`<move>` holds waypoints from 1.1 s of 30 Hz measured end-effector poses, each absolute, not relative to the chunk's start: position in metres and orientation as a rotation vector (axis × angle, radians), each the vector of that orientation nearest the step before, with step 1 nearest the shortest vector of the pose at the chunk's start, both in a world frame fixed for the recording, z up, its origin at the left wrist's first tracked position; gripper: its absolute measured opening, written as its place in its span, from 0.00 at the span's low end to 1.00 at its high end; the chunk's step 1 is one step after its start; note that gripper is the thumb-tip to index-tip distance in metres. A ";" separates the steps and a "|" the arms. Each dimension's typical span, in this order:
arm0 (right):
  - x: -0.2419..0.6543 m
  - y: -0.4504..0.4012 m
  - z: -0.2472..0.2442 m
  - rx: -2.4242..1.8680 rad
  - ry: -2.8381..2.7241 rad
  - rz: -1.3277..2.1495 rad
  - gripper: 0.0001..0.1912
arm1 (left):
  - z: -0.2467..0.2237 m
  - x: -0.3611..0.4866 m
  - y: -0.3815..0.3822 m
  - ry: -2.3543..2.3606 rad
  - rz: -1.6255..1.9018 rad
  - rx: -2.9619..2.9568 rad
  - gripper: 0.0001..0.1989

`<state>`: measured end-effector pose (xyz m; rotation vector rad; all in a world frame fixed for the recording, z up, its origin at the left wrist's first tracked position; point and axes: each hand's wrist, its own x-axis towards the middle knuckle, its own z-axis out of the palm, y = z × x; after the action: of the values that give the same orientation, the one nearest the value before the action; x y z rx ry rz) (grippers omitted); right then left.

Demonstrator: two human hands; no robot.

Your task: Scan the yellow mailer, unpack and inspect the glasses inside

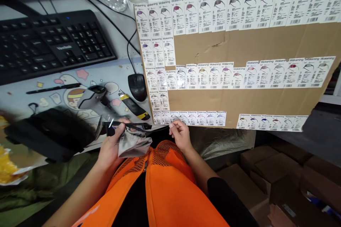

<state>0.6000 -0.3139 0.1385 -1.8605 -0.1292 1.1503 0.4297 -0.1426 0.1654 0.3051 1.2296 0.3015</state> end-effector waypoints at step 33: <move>0.486 -0.152 0.095 -2.051 -1.081 0.927 0.33 | 0.211 0.314 -0.119 1.048 0.762 0.593 0.27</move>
<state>0.4859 -0.1517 0.0950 -2.0514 -1.0807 0.9273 0.3140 -0.1194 0.2113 0.5931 1.0481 0.7624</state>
